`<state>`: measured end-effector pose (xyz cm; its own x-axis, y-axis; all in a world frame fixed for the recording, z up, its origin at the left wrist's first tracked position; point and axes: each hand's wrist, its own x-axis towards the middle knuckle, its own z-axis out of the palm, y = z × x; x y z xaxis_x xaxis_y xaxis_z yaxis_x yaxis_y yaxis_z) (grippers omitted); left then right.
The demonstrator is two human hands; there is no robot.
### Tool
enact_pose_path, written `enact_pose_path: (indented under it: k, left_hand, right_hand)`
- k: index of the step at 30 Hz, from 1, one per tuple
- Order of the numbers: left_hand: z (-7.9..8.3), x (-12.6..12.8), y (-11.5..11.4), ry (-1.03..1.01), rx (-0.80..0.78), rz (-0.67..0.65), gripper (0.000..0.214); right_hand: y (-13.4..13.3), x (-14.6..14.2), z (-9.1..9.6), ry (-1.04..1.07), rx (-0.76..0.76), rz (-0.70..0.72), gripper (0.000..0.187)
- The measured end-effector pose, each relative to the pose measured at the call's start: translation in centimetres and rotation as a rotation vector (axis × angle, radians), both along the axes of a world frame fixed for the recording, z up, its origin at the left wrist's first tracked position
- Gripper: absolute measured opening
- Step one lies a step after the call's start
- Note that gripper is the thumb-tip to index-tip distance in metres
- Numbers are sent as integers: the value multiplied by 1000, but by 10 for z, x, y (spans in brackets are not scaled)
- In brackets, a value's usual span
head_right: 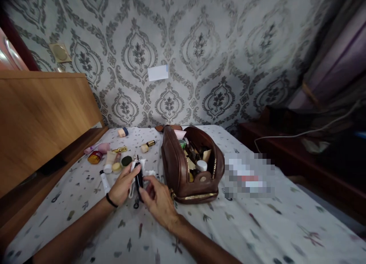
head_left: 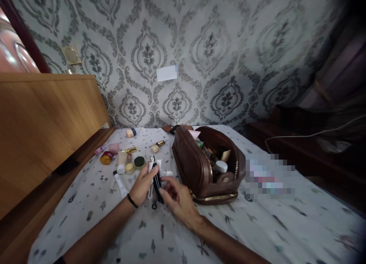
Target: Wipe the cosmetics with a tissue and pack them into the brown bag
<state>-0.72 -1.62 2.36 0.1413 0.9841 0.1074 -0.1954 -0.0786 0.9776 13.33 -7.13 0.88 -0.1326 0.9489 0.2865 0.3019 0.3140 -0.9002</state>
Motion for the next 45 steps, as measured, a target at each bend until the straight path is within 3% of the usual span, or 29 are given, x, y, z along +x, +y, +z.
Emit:
enact_pose_path:
  k: [3,5,9,13,19,23,26,30,34,39,45]
  left_hand:
    - [4,-11,5,61,-53,-110,50]
    - [8,-19,3,152,-78,-257,51]
    - [15,-31,-6,262,-131,-538,51]
    - [18,-40,-12,309,-119,-621,51]
    - [20,-61,-18,417,-133,-739,52]
    - [22,-77,-17,557,-91,-684,50]
    - [22,-87,-14,723,77,-611,54]
    - [26,-89,-17,869,301,-394,72]
    - [31,-67,-30,816,437,-250,49]
    - [26,-34,-42,740,409,-189,45]
    - [19,-36,-24,763,281,-67,58]
  right_hand:
    - [9,3,1,156,18,-70,39]
    - [17,3,3,247,-10,-91,46]
    - [27,-3,13,381,-143,19,45]
    - [28,-8,19,546,-298,80,39]
    - [30,-5,22,660,-230,-12,44]
    - [28,-8,28,703,-181,-53,46]
    - [24,-11,32,672,-117,-76,42]
    - [21,-13,32,605,-49,-81,41]
    - [19,-19,31,618,-56,-46,44]
    - [15,-24,32,716,-106,31,49]
    - [6,-16,30,722,-161,106,57]
